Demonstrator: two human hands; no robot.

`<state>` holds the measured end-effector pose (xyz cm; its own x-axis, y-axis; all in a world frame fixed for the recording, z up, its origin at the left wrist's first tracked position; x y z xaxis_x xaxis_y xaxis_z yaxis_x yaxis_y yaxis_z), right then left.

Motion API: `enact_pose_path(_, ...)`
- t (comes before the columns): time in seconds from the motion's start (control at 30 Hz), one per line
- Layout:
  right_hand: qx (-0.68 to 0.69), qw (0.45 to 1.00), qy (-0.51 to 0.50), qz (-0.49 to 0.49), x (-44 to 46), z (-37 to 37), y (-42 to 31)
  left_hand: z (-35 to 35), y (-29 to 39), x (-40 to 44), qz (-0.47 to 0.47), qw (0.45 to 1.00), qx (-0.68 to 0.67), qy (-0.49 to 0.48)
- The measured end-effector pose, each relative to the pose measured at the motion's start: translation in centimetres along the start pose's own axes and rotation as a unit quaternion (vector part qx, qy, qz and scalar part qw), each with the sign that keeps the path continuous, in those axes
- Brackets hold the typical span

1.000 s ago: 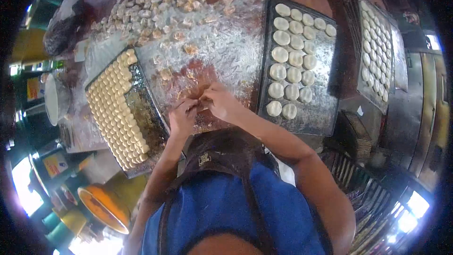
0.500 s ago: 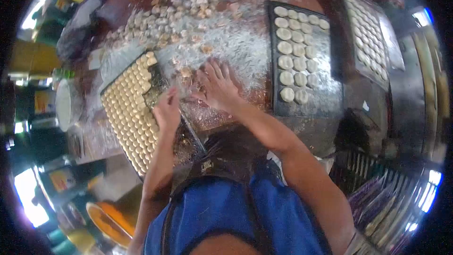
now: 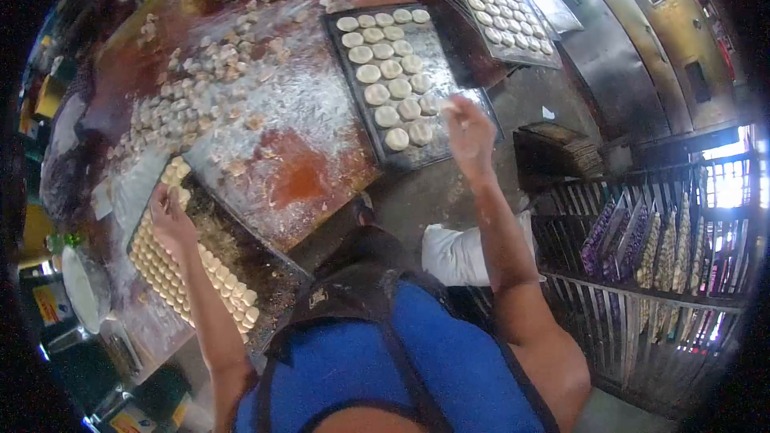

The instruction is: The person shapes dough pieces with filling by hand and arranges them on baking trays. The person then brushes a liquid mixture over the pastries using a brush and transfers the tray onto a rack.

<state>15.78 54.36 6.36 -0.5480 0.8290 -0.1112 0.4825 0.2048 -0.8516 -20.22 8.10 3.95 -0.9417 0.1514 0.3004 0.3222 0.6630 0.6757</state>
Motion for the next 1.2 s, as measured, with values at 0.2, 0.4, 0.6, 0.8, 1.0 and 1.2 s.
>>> enact_pose_path(0.2,-0.245,0.950,0.036,-0.189,0.6,0.9,5.3,11.0,3.3,-5.0,-0.256,0.874,-0.359,-0.206)
enact_pose_path(0.4,-0.464,0.868,-0.100,-0.149,4.3,5.1,1.0,11.0,7.1,-13.4,-0.422,0.753,-0.447,-0.234)
enact_pose_path(0.6,-0.080,0.826,-0.269,-0.489,6.5,28.1,-12.9,14.6,8.7,-12.7,-0.345,0.860,-0.250,-0.281)
enact_pose_path(0.8,-0.137,0.798,-0.434,-0.395,2.1,34.9,-15.4,11.6,8.7,-12.3,-0.416,0.808,-0.333,-0.250)
enact_pose_path(1.0,-0.204,0.817,-0.326,-0.431,-9.5,29.7,-12.4,10.1,5.2,-12.8,-0.382,0.742,-0.526,-0.166)
enact_pose_path(1.2,0.041,0.899,-0.436,-0.036,-9.1,25.6,-9.9,4.9,13.3,-12.6,-0.076,0.885,-0.283,-0.362)
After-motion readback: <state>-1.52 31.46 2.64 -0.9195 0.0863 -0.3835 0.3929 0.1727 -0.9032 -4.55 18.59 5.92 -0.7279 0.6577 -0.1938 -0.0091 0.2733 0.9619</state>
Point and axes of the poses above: each hand's wrist, its own x-axis towards the middle knuckle, its own z-axis out of the palm, y = z × x, the point moved 8 cm from there along x, towards the middle knuckle, and after that the axes turned 6 degrees about x, right-handed, at the moved point
